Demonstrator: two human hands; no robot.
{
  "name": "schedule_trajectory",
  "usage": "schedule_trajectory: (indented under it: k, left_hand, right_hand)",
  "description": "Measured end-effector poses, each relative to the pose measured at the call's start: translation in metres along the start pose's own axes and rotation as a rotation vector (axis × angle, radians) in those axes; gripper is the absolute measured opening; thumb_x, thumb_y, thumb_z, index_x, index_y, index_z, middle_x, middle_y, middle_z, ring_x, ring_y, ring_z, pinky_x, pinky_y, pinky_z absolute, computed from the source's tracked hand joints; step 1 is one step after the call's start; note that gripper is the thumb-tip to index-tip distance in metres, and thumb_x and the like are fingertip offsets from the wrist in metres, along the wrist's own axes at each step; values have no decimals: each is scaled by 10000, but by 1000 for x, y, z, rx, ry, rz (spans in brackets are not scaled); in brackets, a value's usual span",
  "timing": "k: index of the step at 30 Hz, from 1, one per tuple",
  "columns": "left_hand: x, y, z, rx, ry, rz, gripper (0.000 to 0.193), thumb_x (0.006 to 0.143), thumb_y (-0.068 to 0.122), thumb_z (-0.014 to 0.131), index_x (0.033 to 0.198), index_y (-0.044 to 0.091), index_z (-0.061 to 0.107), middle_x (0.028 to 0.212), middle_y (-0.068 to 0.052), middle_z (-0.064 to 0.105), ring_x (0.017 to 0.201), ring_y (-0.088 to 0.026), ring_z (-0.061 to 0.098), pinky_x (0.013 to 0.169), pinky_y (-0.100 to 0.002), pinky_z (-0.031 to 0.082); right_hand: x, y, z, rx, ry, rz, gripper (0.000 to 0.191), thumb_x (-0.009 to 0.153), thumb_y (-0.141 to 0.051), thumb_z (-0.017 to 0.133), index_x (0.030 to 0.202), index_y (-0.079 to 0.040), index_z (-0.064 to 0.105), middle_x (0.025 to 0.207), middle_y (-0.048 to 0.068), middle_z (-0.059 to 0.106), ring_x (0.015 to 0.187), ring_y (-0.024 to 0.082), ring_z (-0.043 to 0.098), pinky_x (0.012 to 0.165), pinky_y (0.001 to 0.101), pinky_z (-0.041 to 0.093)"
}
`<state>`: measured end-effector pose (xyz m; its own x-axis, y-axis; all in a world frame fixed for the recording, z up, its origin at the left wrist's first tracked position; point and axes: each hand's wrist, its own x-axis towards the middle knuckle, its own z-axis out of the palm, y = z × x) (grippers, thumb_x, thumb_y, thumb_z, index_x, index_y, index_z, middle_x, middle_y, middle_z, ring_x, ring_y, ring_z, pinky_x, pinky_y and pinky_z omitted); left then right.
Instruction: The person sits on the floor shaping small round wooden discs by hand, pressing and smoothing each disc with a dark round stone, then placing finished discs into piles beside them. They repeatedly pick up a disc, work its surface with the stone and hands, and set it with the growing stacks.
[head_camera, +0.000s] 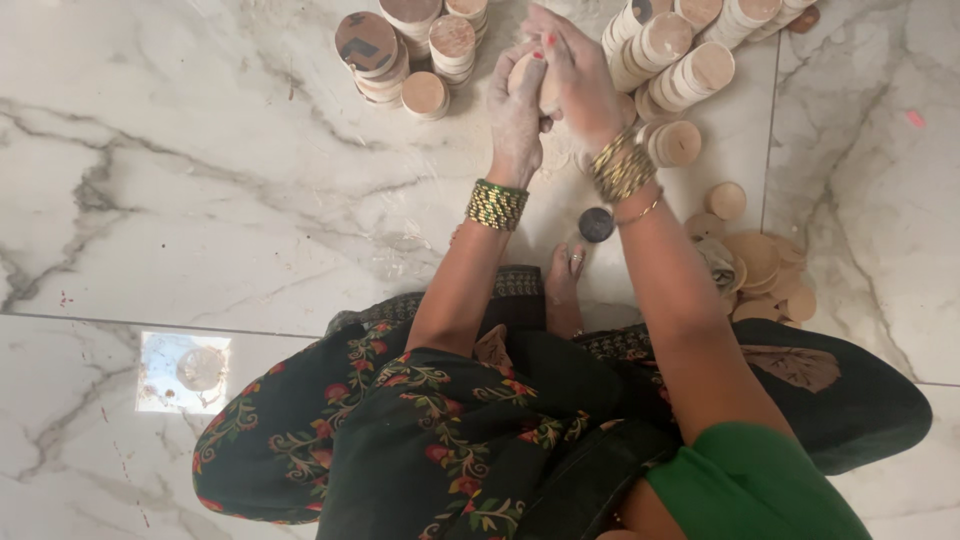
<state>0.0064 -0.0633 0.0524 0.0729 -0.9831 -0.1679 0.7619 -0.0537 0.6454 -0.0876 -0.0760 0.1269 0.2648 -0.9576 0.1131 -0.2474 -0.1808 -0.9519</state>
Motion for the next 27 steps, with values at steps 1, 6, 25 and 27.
schedule_trajectory:
  k: [1, 6, 25, 27]
  left_hand:
    - [-2, -2, 2, 45, -18, 26, 160, 1010, 235, 630, 1118, 117, 637, 826, -6, 664, 524, -65, 591, 376, -192, 387]
    - [3, -14, -2, -12, 65, 100, 170, 1036, 231, 614, 1129, 90, 635, 868, 6, 663, 550, -30, 520, 373, -183, 347]
    - [-1, -2, -12, -746, 162, -402, 293, 1007, 283, 389, 1194, 134, 559, 972, 22, 669, 836, -62, 647, 695, -256, 563]
    - [-2, -3, -16, -330, -29, -152, 290, 984, 265, 456, 1227, 154, 568, 1048, 72, 666, 918, -26, 669, 786, -201, 571]
  right_hand:
    - [6, -3, -3, 64, -61, 139, 447, 1100, -300, 412, 1409, -29, 589, 1360, 150, 671, 1108, 226, 635, 907, 358, 517]
    - [-9, -21, 12, -282, 125, -179, 438, 1139, -321, 417, 1393, -21, 609, 1381, 152, 672, 1275, 283, 657, 1113, 371, 507]
    - [-62, -13, 52, -740, 312, -484, 388, 1089, -158, 476, 1456, -125, 598, 1522, 249, 528, 1406, 429, 510, 1205, 437, 415]
    - [-61, -8, 51, -764, 292, -471, 365, 1126, -153, 479, 1471, -136, 597, 1559, 240, 513, 1435, 425, 499, 1229, 430, 407]
